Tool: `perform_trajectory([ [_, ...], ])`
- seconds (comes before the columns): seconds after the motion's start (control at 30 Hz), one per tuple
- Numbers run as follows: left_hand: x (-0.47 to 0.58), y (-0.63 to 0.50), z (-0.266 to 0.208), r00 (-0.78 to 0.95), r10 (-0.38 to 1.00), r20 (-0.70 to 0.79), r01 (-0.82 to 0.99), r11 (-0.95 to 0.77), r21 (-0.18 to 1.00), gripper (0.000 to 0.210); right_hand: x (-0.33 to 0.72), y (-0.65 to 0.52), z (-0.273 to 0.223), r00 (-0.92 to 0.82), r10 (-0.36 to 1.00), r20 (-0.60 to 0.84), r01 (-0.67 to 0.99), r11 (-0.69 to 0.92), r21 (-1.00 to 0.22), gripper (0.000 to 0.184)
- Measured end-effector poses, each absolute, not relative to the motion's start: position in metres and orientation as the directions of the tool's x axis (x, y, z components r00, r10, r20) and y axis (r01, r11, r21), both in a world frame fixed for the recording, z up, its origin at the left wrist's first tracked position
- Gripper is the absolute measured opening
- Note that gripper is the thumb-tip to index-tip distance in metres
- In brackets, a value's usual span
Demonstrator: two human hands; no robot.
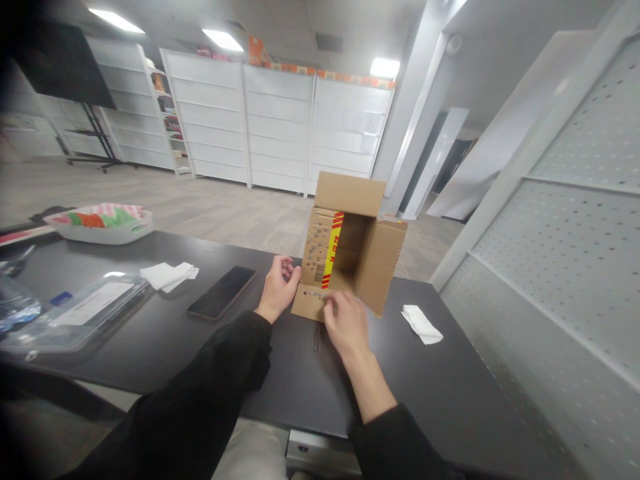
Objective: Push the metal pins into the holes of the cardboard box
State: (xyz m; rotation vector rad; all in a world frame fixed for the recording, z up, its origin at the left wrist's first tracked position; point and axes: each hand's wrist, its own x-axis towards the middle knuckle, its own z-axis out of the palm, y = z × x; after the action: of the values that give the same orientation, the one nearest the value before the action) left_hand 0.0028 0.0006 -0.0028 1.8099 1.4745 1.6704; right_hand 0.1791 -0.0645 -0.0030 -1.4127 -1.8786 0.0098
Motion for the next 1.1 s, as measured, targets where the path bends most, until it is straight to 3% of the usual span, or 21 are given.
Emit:
perform_trajectory([
  [0.2, 0.003, 0.000, -0.001, -0.187, 0.792, 0.581, 0.476, -0.444, 0.759, 0.020, 0.174, -0.079, 0.002, -0.337, 0.817, 0.468, 0.740, 0.537, -0.405, 0.029],
  [0.37, 0.003, -0.001, -0.001, -0.184, 0.794, 0.579, 0.479, -0.442, 0.759, 0.020, 0.167, -0.092, 0.008, -0.423, 0.832, 0.359, 0.754, 0.543, -0.370, 0.028],
  [1.1, 0.003, -0.003, 0.002, -0.195, 0.805, 0.560, 0.473, -0.424, 0.773, 0.020, 0.167, -0.091, 0.006, -0.444, 0.841, 0.309, 0.760, 0.536, -0.367, 0.019],
])
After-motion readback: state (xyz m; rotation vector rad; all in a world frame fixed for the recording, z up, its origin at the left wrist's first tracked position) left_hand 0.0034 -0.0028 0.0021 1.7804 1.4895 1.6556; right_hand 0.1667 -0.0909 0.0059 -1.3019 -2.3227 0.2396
